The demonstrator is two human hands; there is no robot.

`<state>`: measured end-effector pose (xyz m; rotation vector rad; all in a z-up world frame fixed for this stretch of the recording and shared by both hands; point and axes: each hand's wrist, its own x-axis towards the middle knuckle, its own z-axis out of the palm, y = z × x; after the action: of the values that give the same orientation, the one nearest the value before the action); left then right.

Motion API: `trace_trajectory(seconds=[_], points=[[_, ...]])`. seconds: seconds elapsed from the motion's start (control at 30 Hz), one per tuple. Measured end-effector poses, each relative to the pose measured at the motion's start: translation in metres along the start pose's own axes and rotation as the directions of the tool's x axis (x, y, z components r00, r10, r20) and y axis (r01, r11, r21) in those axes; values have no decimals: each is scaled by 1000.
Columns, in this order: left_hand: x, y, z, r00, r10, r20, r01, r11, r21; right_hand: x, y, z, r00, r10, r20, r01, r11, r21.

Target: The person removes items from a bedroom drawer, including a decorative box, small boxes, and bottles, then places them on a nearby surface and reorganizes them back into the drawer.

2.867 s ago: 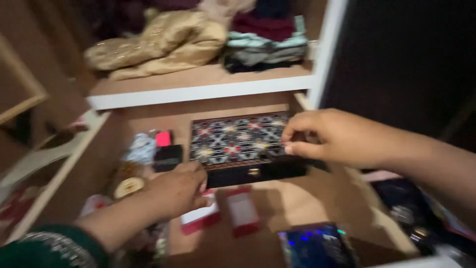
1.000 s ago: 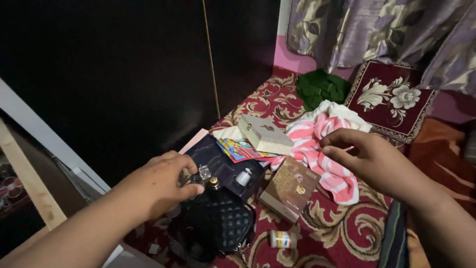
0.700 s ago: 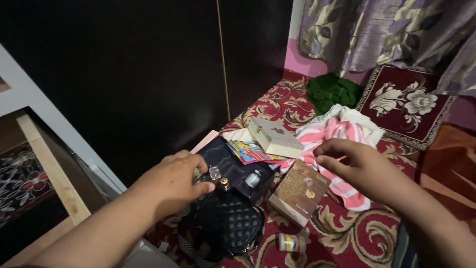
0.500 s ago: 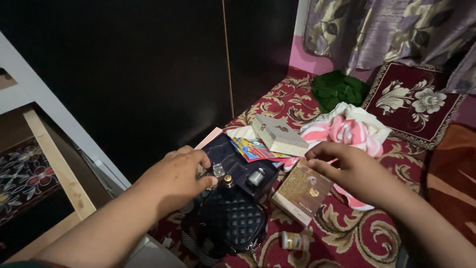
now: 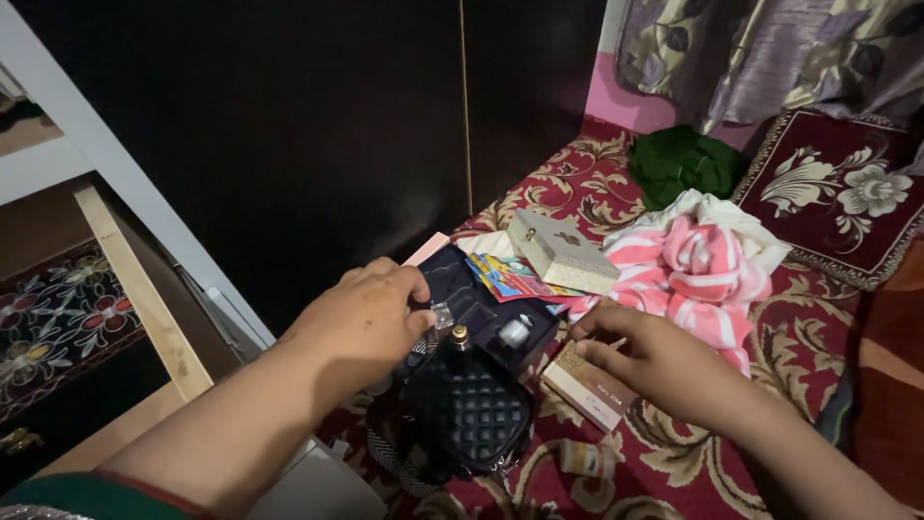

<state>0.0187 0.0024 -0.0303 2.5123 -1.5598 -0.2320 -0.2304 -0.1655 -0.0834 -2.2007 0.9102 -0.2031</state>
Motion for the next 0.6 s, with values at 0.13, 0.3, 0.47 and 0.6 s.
trace_trajectory(seconds=[0.13,0.3,0.47,0.6], points=[[-3,3,-4,999,-25,29,26,999,-24,-1,-5,2,1000,8,-16,-9,1000,-12],[-3,2,-5,1000,-13,-5,12,999,-53,1,-3,1,1000,29,3,-29,999,-15],[-3,4,-7,999,-20,-29,18,998,-59,2,3,3,998,62,9,-62,998,10],[-7,9,-17,999,-6,-43,5,1000,-18,3,9,7,996,94,-6,-94,994,-53]])
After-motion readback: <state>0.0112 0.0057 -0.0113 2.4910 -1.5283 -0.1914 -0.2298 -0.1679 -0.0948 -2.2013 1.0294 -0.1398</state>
